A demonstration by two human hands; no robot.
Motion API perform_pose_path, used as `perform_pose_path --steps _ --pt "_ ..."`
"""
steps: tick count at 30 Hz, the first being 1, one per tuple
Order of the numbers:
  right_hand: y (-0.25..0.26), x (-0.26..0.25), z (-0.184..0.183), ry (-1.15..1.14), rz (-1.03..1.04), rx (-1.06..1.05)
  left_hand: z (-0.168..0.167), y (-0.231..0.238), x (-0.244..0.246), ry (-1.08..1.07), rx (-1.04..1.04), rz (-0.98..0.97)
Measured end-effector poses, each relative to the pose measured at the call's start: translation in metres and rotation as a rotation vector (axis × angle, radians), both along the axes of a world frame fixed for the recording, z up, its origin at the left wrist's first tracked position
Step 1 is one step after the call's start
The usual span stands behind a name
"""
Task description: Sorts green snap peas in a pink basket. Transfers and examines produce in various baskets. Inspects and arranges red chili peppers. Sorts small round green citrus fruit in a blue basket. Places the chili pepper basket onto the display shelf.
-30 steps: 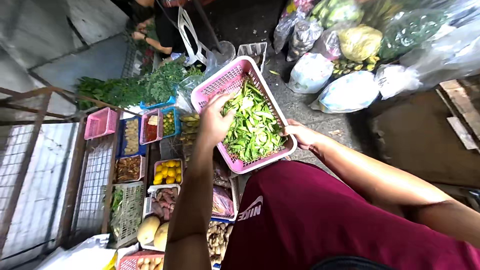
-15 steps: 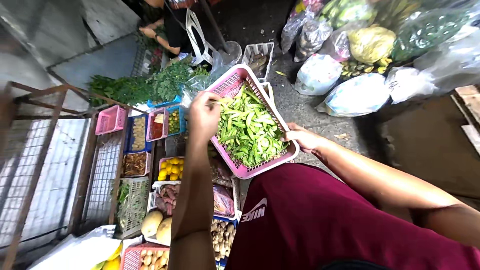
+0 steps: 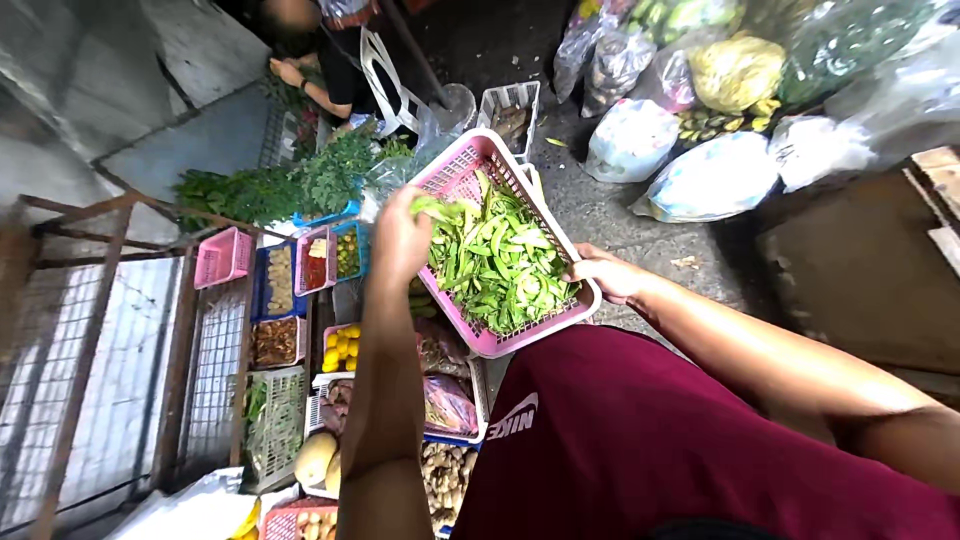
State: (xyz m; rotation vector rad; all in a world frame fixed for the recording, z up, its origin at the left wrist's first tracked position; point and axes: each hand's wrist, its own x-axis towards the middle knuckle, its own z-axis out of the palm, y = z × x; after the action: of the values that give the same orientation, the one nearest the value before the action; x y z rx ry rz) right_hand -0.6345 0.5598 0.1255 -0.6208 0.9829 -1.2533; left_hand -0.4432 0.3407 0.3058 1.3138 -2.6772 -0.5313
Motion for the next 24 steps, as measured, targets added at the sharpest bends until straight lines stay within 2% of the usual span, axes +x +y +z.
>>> perform_pose_path --steps 2,5,8,12,15,17,19,22,24 --pt "-0.001 -0.001 0.002 0.029 -0.009 0.003 -0.033 0.000 -0.015 -0.257 -0.006 -0.016" --pt "-0.001 -0.001 0.000 0.057 -0.034 0.036 -0.071 -0.010 -0.024 -0.284 0.013 -0.047" --pt "-0.001 -0.005 -0.005 0.073 -0.029 0.056 -0.072 -0.025 -0.019 -0.021 0.194 -0.051" --pt "-0.004 -0.007 -0.011 0.029 -0.032 0.056 -0.051 -0.028 -0.005 0.411 0.370 -0.019" --pt "-0.006 -0.008 -0.012 0.037 -0.047 0.067 -0.035 -0.023 0.000 0.590 0.386 -0.067" --pt "-0.008 -0.010 -0.013 0.049 -0.061 0.081 -0.028 -0.014 -0.005 0.517 0.329 -0.153" --pt "-0.009 -0.011 -0.014 0.059 -0.068 0.099 -0.032 0.001 -0.016 0.297 0.229 -0.216" --pt "-0.014 -0.011 -0.014 0.060 -0.061 0.118 -0.065 0.024 -0.038 -0.043 0.107 -0.289" --pt "-0.015 -0.013 -0.014 0.057 -0.070 0.121 -0.086 0.026 -0.051 -0.169 0.043 -0.325"
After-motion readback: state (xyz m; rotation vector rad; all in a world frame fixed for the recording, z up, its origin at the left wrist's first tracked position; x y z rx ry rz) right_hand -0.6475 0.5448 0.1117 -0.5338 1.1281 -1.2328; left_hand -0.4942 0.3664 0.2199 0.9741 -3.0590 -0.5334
